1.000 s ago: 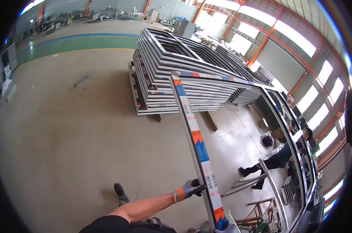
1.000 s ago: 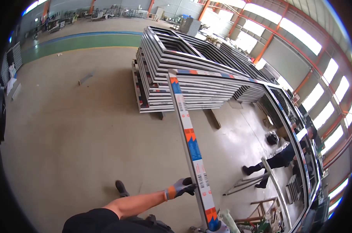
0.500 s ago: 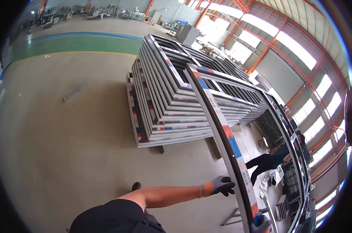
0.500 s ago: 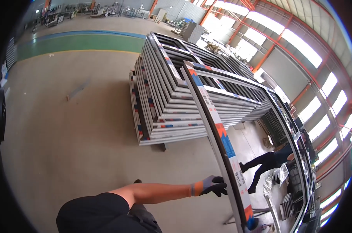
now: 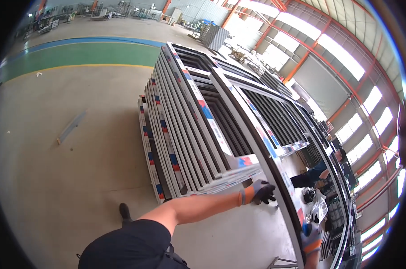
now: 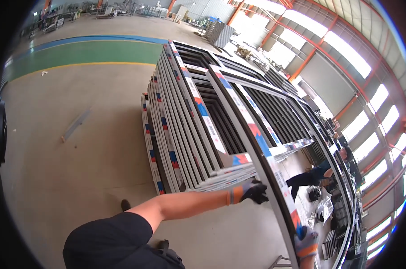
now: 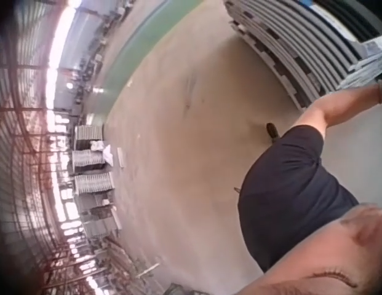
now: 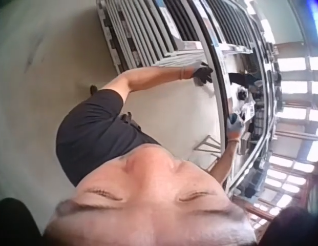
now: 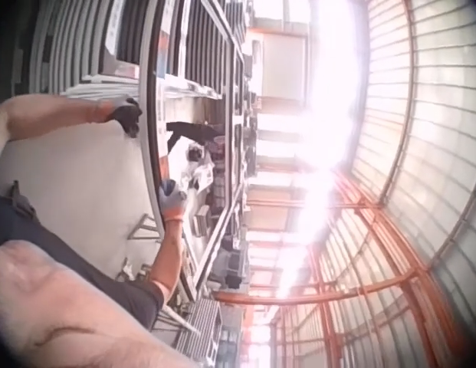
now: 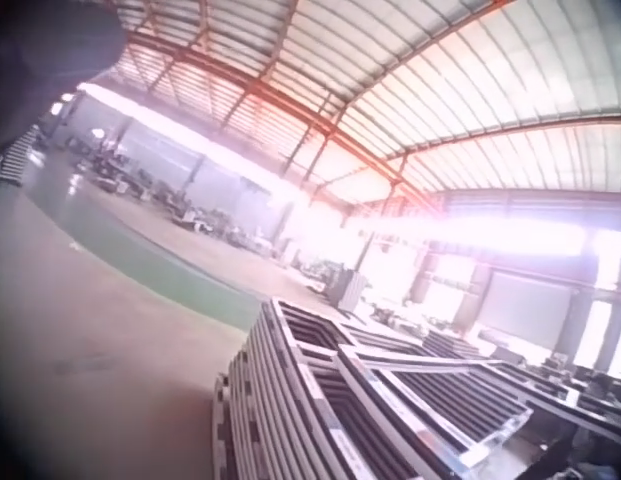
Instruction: Assembling and sealing metal frames for windows or doors.
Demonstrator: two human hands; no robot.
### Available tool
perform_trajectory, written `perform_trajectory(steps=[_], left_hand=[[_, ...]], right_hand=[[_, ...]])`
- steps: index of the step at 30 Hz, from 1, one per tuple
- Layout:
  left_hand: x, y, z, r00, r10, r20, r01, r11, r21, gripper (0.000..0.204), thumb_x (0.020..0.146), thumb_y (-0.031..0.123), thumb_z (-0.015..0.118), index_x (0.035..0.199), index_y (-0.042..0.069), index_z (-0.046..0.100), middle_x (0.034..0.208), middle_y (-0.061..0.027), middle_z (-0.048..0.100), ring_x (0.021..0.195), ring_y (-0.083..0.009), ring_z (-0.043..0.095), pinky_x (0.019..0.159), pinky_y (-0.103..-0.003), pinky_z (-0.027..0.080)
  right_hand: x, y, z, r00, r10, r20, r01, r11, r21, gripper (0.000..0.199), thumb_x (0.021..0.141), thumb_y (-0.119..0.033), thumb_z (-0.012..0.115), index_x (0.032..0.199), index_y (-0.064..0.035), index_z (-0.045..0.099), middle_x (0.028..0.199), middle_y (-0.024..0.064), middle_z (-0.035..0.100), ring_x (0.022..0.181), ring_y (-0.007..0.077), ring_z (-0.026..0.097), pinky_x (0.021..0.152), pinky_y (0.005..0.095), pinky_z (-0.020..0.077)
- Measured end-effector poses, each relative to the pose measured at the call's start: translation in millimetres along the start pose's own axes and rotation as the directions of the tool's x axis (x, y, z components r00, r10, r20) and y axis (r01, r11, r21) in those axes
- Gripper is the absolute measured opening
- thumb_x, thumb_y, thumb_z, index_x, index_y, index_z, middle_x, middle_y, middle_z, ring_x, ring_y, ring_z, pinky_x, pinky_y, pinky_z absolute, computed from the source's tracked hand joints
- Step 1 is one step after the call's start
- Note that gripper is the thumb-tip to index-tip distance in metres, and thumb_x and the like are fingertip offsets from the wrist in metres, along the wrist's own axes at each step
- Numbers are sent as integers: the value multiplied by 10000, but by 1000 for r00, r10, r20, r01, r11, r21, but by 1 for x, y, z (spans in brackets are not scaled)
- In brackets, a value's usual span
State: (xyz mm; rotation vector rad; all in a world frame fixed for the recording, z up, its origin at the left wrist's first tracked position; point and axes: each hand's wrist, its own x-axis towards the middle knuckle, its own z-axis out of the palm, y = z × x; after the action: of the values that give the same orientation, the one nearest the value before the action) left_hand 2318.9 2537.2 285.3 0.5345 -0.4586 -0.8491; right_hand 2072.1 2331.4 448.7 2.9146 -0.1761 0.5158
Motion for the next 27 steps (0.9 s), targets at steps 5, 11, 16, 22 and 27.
perform_trajectory(steps=[5,11,16,22,27], left_hand=[[31,118,-79,1000,-27,-9,26,995,-96,340,939,285,608,1167,33,603,1079,-142,679,906,-341,702,675,-435,587],[46,253,-188,999,-32,-6,30,982,-184,327,947,263,593,1162,17,601,1029,-191,693,922,-358,701,709,-470,593],[46,345,-248,993,42,-110,-58,988,-144,312,945,223,597,1107,-43,613,948,-172,696,882,-356,708,641,-469,607],[40,456,-344,992,124,5,-124,991,-42,323,935,236,614,1122,-27,623,940,-164,710,819,-290,721,678,-415,612],[53,517,-410,993,114,-25,-115,991,-64,275,932,242,625,1051,-6,634,915,-155,713,827,-262,723,682,-368,614]], right_hand=[[133,-91,18,998,-1,63,10,989,-148,255,708,-198,749,864,-28,640,808,197,661,770,394,639,705,461,502],[271,-187,30,1000,21,10,-17,964,-267,219,727,-178,724,869,-37,635,817,188,653,780,392,635,715,459,494],[373,-251,39,997,-29,75,44,975,-216,250,720,-199,730,897,-54,629,827,169,649,797,386,628,737,454,487],[484,-339,61,979,17,201,34,969,-245,366,729,-257,725,1004,-52,598,937,157,653,923,350,619,857,453,430],[547,-407,77,980,-14,199,73,954,-292,384,719,-259,733,1008,-45,597,920,159,646,893,361,616,844,448,437]])
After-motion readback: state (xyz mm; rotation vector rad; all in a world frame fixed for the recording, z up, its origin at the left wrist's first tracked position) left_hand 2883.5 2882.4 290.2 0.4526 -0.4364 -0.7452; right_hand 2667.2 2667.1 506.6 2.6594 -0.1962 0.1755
